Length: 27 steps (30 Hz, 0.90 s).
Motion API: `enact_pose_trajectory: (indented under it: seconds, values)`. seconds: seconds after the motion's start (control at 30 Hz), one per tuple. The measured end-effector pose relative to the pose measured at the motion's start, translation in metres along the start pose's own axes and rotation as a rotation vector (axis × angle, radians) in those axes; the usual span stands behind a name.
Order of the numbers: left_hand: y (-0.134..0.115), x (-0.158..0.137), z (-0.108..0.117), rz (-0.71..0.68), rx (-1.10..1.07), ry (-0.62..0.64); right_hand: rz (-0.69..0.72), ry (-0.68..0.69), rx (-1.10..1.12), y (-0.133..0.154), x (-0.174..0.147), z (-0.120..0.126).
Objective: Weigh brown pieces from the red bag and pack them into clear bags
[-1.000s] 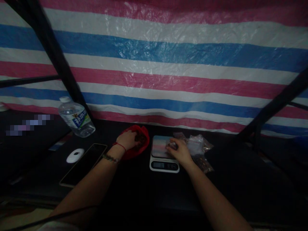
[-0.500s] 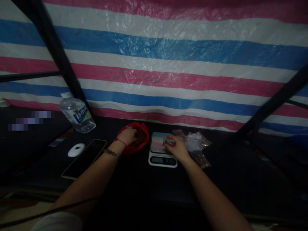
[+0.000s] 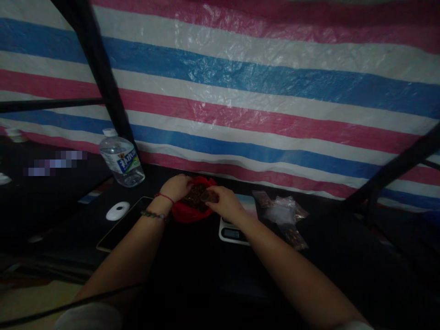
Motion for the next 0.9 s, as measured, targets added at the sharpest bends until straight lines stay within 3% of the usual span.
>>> enact_pose_trajectory:
  seconds: [0.1,0.17,0.37,0.57,0.9]
  values:
    - [0.032,-0.006,-0.003,0.247,-0.015,0.095,0.007,0.135,-0.277,-0.001,0.025,-0.018]
    - [0.042,-0.011,-0.011,0.325,-0.024,0.201,0.000,0.193,-0.400,-0.008,0.034,-0.025]
    - [0.029,-0.008,-0.027,0.200,0.004,0.306,0.053,0.244,-0.615,-0.019,0.044,-0.039]
    - [0.022,-0.002,-0.038,0.104,0.022,0.307,0.106,0.353,-0.410,-0.016,0.052,-0.065]
    - [0.014,0.004,-0.021,0.116,-0.071,0.062,-0.007,0.253,-0.101,-0.019,0.063,-0.077]
Point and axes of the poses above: each hand's wrist, its own x-axis towards the middle knuckle, its own z-axis out of the back of the hand, y = z × x, the point moved 9 cm from there along x, towards the middle knuckle, and after that the axes turned 2 degrees about -x, right-handed, at the moved point
